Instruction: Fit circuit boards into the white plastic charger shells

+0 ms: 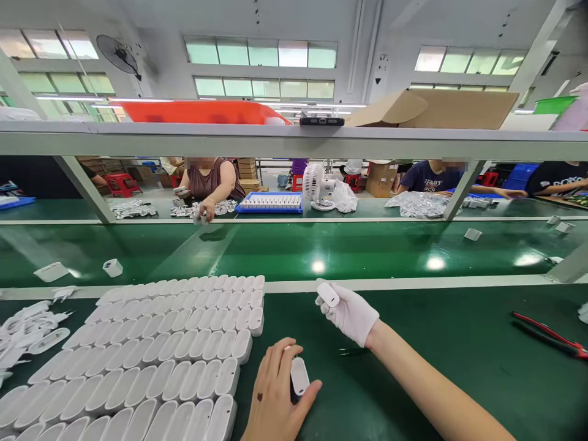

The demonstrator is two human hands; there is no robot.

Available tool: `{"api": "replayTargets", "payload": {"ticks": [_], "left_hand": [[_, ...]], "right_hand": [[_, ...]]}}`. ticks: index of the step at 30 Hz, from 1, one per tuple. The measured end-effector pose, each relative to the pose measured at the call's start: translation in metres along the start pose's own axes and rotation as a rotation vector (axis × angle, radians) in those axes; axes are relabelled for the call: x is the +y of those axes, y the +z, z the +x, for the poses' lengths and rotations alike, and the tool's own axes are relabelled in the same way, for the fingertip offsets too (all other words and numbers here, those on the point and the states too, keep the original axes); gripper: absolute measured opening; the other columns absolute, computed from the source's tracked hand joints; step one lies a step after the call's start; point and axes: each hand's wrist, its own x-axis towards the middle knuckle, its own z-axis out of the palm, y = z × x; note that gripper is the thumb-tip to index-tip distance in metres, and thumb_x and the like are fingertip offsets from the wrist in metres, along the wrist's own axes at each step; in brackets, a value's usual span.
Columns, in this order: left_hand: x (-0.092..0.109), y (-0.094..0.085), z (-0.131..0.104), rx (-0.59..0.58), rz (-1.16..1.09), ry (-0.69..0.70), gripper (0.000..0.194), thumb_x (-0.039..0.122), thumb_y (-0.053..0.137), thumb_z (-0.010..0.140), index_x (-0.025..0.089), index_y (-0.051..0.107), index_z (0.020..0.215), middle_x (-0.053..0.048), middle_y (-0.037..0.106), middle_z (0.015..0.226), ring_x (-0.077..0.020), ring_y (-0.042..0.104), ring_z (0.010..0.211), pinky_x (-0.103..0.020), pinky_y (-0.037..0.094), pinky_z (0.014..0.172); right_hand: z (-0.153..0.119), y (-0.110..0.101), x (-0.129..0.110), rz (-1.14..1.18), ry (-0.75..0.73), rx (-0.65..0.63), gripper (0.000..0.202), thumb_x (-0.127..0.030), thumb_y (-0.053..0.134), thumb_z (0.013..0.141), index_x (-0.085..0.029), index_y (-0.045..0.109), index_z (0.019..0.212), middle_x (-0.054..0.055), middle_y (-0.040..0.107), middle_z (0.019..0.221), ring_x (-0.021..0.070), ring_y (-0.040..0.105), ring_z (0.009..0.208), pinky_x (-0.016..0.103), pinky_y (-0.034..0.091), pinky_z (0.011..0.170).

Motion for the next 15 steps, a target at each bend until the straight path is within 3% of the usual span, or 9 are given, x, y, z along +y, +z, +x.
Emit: {"api": "replayTargets", "payload": {"ticks": [4,7,11,15], "left_hand": [[0.004,-0.009,0.001,0.078,-0.089,-0.025,0.027,0.031,0.050,0.087,0.022,0.056,0.112,-0.012,0.055,0.121,-0.0299,0.053,0.112,-0.047,0.046,0.090],[0.007,-0.014,0.002,0.098,-0.304,-0.110,0.030,0.033,0.049,0.088,0.022,0.057,0.114,-0.012,0.054,0.122,-0.0280,0.054,0.108,-0.042,0.047,0.089],[0.009,-0.019,0.007,0.029,-0.808,-0.303,0.050,0.044,0.055,0.085,0.018,0.050,0.128,-0.012,0.062,0.110,-0.0231,0.061,0.092,-0.033,0.052,0.080],[0.011,-0.021,0.017,0.008,-1.095,-0.548,0.053,0.041,0.073,0.071,0.014,0.062,0.114,-0.012,0.067,0.110,-0.0252,0.061,0.102,-0.033,0.049,0.091]], "right_hand": [[-0.014,0.016,0.009,0.025,0.061,-0.016,0.020,-0.031,0.058,0.089,-0.013,0.059,0.098,0.007,0.062,0.079,0.0108,0.058,0.062,0.018,0.047,0.052],[-0.020,0.030,0.015,0.007,0.077,-0.010,0.020,-0.029,0.063,0.084,-0.014,0.062,0.098,0.005,0.062,0.081,0.0116,0.059,0.068,0.019,0.047,0.054],[-0.029,0.044,0.030,-0.189,0.171,-0.065,0.030,-0.035,0.070,0.077,-0.010,0.066,0.095,0.007,0.063,0.080,0.0140,0.059,0.068,0.023,0.046,0.056],[-0.036,0.049,0.045,-0.412,0.159,-0.030,0.034,-0.042,0.071,0.074,-0.010,0.068,0.083,0.005,0.061,0.068,0.0150,0.058,0.059,0.026,0.044,0.055]]}}
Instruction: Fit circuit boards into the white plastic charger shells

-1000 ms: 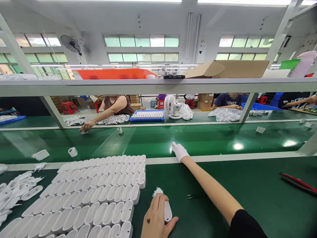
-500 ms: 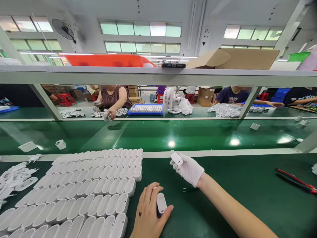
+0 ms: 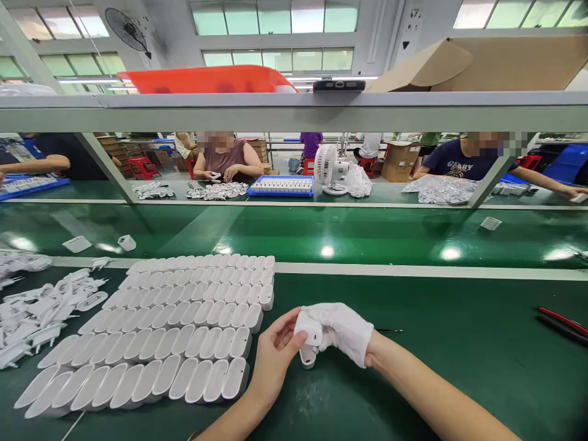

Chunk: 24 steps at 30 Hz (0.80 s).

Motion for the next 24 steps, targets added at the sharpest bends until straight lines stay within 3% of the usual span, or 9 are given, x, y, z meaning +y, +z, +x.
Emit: {"api": "replayTargets", "payload": {"ticks": [4,8,18,21,24], "left_hand": [[0.004,0.002,0.004,0.106,-0.116,-0.080,0.049,0.037,0.080,0.063,0.012,0.067,0.102,-0.012,0.071,0.101,-0.0252,0.064,0.097,-0.033,0.051,0.087],[0.008,0.004,0.003,0.152,-0.193,-0.103,0.049,0.034,0.084,0.058,0.010,0.068,0.097,-0.012,0.072,0.096,-0.0234,0.065,0.093,-0.030,0.050,0.084],[0.009,0.004,0.000,0.141,-0.249,-0.121,0.043,0.031,0.084,0.055,0.009,0.070,0.090,-0.010,0.072,0.085,-0.0203,0.065,0.081,-0.027,0.050,0.074],[0.008,0.001,0.002,0.153,-0.285,-0.148,0.044,0.032,0.083,0.057,0.010,0.070,0.093,-0.010,0.072,0.089,-0.0203,0.064,0.084,-0.029,0.049,0.078],[0.007,0.001,0.003,0.217,-0.314,-0.159,0.045,0.032,0.084,0.057,0.011,0.068,0.094,-0.008,0.071,0.090,-0.0190,0.063,0.086,-0.029,0.049,0.081]], "right_hand": [[-0.004,0.005,0.000,-0.061,-0.076,-0.042,0.029,-0.039,0.071,0.074,-0.012,0.068,0.085,0.002,0.060,0.069,0.0145,0.058,0.061,0.030,0.043,0.066],[-0.005,0.005,-0.002,-0.088,-0.072,-0.051,0.034,-0.035,0.080,0.066,-0.013,0.070,0.090,0.003,0.062,0.079,0.0151,0.055,0.072,0.029,0.042,0.072],[0.002,0.007,0.015,0.087,-0.052,-0.090,0.033,-0.027,0.080,0.065,-0.011,0.071,0.093,0.006,0.062,0.080,0.0144,0.051,0.068,0.026,0.041,0.058],[0.004,0.008,0.013,0.158,-0.024,-0.079,0.039,-0.034,0.077,0.070,-0.011,0.070,0.100,0.008,0.064,0.088,0.0160,0.056,0.076,0.026,0.046,0.066],[0.008,0.007,0.014,0.331,0.008,-0.051,0.040,-0.045,0.070,0.077,-0.010,0.071,0.095,0.008,0.065,0.085,0.0148,0.058,0.078,0.023,0.047,0.072]]}}
